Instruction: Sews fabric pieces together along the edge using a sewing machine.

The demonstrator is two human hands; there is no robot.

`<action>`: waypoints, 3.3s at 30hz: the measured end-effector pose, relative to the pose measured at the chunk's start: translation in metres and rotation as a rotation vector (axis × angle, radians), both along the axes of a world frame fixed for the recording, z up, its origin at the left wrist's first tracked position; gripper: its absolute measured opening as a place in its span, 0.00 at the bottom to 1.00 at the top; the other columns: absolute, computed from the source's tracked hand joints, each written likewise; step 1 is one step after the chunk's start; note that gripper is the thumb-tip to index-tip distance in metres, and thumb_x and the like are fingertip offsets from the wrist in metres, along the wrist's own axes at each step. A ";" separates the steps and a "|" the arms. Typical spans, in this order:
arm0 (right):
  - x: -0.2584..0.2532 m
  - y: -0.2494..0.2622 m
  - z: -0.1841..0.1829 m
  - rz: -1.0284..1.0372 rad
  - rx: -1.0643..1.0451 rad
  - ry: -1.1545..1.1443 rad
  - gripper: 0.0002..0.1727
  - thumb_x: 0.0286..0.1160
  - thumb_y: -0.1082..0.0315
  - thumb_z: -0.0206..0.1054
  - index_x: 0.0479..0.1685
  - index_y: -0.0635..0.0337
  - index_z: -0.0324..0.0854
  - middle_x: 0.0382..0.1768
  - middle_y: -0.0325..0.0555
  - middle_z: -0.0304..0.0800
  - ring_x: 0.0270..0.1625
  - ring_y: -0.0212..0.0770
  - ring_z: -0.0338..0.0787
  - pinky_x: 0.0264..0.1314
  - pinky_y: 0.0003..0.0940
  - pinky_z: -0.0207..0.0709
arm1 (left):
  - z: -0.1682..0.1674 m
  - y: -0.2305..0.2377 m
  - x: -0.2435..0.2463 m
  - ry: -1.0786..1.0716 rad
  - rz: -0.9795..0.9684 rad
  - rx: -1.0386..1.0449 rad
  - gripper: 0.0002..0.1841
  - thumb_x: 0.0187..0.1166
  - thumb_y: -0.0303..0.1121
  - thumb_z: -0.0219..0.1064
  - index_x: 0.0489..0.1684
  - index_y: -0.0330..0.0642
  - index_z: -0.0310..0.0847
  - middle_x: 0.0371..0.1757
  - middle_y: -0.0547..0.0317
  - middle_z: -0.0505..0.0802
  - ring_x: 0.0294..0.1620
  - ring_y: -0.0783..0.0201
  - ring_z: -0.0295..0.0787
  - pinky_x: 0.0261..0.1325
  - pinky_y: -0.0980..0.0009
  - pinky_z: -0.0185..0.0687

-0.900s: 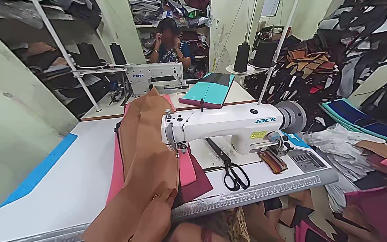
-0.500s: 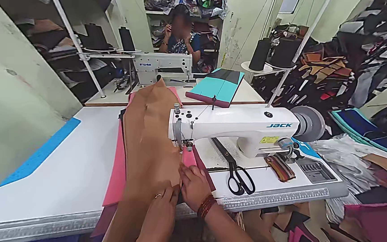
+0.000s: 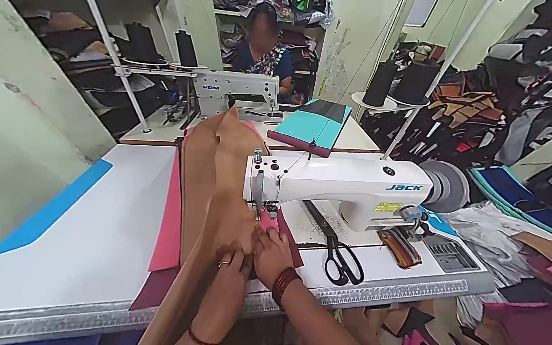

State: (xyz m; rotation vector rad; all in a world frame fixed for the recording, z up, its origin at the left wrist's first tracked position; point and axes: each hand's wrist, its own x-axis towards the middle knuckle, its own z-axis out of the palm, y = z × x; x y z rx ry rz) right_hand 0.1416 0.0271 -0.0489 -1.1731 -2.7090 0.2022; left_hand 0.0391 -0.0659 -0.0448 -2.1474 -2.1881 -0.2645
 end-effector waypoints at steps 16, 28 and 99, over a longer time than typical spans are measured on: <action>-0.001 0.011 -0.008 -0.155 -0.083 0.097 0.23 0.84 0.63 0.57 0.75 0.44 0.84 0.82 0.54 0.75 0.88 0.64 0.65 0.85 0.68 0.55 | 0.014 0.031 -0.006 -0.182 0.047 -0.190 0.22 0.73 0.13 0.58 0.63 0.35 0.89 0.70 0.34 0.85 0.78 0.34 0.75 0.82 0.45 0.67; -0.002 0.017 -0.010 -0.210 -0.131 0.095 0.25 0.83 0.66 0.57 0.79 0.42 0.81 0.85 0.57 0.70 0.91 0.66 0.59 0.91 0.68 0.44 | 0.009 0.059 0.001 -0.142 0.083 -0.205 0.22 0.80 0.16 0.53 0.70 0.28 0.82 0.78 0.33 0.79 0.84 0.35 0.69 0.87 0.45 0.59; 0.140 -0.005 0.055 -0.806 -0.480 -0.381 0.31 0.80 0.49 0.65 0.73 0.64 0.77 0.65 0.62 0.89 0.70 0.59 0.87 0.69 0.58 0.78 | 0.007 0.107 -0.096 -0.517 0.143 -0.142 0.21 0.88 0.19 0.48 0.64 0.38 0.88 0.79 0.44 0.82 0.84 0.48 0.73 0.88 0.54 0.63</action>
